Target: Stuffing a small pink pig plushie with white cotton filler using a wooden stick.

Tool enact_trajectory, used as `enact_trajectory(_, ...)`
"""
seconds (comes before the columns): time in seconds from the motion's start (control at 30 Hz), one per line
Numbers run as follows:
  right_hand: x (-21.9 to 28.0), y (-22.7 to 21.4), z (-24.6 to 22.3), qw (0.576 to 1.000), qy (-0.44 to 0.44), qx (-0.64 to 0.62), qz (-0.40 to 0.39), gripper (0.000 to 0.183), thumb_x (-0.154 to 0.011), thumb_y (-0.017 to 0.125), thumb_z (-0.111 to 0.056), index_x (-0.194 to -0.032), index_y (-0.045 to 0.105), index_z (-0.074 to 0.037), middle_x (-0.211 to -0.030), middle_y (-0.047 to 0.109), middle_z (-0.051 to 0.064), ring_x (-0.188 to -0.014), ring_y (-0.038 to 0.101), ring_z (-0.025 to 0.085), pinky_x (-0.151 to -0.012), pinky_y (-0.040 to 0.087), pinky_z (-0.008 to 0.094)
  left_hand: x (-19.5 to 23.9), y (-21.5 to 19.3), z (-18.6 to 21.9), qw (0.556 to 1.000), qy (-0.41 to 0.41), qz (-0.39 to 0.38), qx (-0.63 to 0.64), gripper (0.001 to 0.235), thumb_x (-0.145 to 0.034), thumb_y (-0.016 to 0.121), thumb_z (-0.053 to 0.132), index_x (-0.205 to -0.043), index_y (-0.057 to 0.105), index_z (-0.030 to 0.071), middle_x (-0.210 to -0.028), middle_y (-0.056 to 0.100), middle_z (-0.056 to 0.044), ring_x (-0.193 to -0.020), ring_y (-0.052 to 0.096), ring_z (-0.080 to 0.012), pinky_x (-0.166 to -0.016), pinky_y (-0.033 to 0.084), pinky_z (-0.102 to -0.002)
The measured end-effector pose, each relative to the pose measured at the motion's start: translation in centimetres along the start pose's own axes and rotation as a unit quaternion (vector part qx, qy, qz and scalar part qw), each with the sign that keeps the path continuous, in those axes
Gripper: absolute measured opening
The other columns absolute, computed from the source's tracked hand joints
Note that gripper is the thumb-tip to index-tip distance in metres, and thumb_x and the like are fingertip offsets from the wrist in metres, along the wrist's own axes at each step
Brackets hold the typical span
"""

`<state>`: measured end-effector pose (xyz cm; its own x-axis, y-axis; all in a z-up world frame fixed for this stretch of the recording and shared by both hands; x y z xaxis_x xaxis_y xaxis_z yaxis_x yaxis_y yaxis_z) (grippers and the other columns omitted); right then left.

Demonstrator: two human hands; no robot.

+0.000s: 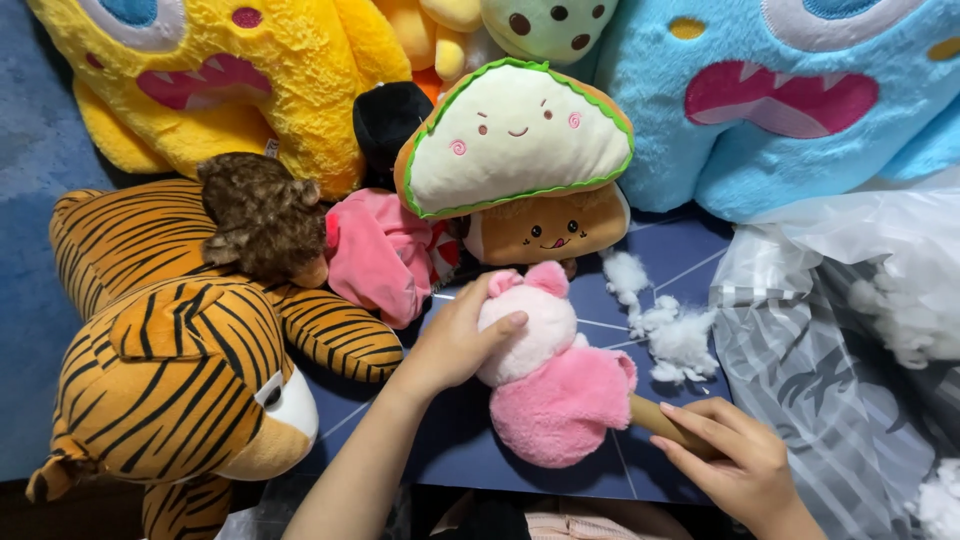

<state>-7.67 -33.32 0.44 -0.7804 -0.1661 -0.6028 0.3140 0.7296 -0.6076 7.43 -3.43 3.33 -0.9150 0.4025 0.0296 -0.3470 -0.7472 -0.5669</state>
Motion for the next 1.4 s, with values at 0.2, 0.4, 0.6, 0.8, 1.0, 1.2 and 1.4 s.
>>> enact_trajectory(0.2, -0.9, -1.2, -0.4, 1.000, 0.023, 0.012, -0.015, 0.040, -0.074, 0.086, -0.021, -0.112, 0.076, -0.011, -0.094, 0.074, 0.006, -0.071, 0.070, 0.008, -0.066, 0.056, 0.018, -1.2, 1.8, -2.5, 0.976, 0.050, 0.083, 0.194, 0.075, -0.069, 0.075, 0.060, -0.128, 0.061, 0.015, -0.121, 0.067, 0.000, -0.110, 0.062, -0.0156, -0.095, 0.049, -0.031)
enact_trajectory(0.4, -1.8, -6.1, 1.5, 0.978, 0.180, 0.045, -0.089, 0.042, -0.068, 0.088, -0.024, -0.109, 0.083, -0.017, -0.078, 0.070, -0.001, -0.061, 0.062, 0.010, -0.064, 0.050, 0.023, 0.0, 2.3, -5.9, 0.912, 0.175, 0.244, 0.280, 0.075, -0.076, 0.077, 0.054, -0.132, 0.053, 0.009, -0.126, 0.059, -0.011, -0.112, 0.060, -0.0214, -0.098, 0.051, -0.034)
enact_trajectory(0.6, -4.6, -9.9, 5.1, 0.910, 0.391, 0.137, 0.010, 0.041, -0.087, 0.072, -0.006, -0.128, 0.077, -0.013, -0.111, 0.075, 0.007, -0.103, 0.067, 0.019, -0.091, 0.050, 0.034, -1.2, 3.0, -9.2, 0.885, 0.184, 0.265, 0.336, 0.053, -0.065, 0.054, 0.026, -0.113, 0.051, 0.003, -0.104, 0.047, -0.004, -0.096, 0.050, -0.0153, -0.087, 0.044, -0.029)
enact_trajectory(0.8, -9.2, -4.2, 6.5, 0.834, 0.437, 0.273, -0.196, 0.047, -0.093, 0.055, -0.033, -0.139, 0.063, -0.029, -0.126, 0.068, 0.000, -0.106, 0.068, 0.030, -0.084, 0.053, 0.047, -0.8, 2.2, -8.3, 0.865, 0.138, 0.273, 0.397, 0.025, -0.077, 0.053, 0.024, -0.096, 0.054, 0.008, -0.103, 0.065, -0.012, -0.098, 0.059, -0.0237, -0.088, 0.045, -0.035)
enact_trajectory(1.0, -10.7, -1.3, 7.8, 0.938, 0.169, 0.280, -0.114, 0.045, -0.092, 0.066, -0.034, -0.135, 0.070, -0.019, -0.119, 0.068, 0.006, -0.116, 0.061, 0.033, -0.095, 0.048, 0.052, -2.2, 3.5, -9.8, 0.752, 0.174, 0.188, 0.608, 0.018, -0.092, 0.055, 0.021, -0.083, 0.044, 0.011, -0.092, 0.066, -0.027, -0.100, 0.067, -0.0428, -0.093, 0.048, -0.047)
enact_trajectory(1.2, -14.9, 5.8, 5.8, 0.901, 0.125, 0.286, -0.300, 0.046, -0.090, 0.066, -0.023, -0.136, 0.066, -0.023, -0.130, 0.071, 0.006, -0.118, 0.067, 0.029, -0.093, 0.054, 0.048, -2.0, 2.9, -8.3, 0.833, 0.190, 0.237, 0.462, 0.022, -0.097, 0.047, 0.024, -0.080, 0.050, 0.011, -0.091, 0.066, -0.023, -0.093, 0.065, -0.0363, -0.092, 0.046, -0.040)
enact_trajectory(1.4, -13.8, 9.7, 11.6, 0.904, 0.093, 0.273, -0.316, 0.023, -0.085, 0.068, -0.009, -0.104, 0.076, -0.018, -0.091, 0.075, 0.007, -0.091, 0.075, 0.030, -0.083, 0.061, 0.040, -1.1, 1.9, -6.5, 0.889, 0.204, 0.304, 0.275, 0.037, -0.103, 0.036, 0.028, -0.076, 0.056, 0.012, -0.091, 0.066, -0.018, -0.084, 0.063, -0.0286, -0.090, 0.043, -0.031)
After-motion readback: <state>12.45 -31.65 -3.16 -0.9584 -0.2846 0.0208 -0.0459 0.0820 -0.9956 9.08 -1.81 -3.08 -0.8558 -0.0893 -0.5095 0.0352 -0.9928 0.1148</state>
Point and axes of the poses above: each hand's wrist, its own x-axis away from the middle knuckle, its own y-axis out of the palm, z = x × y, the point moved 4 cm from there along -x, towards the middle knuckle
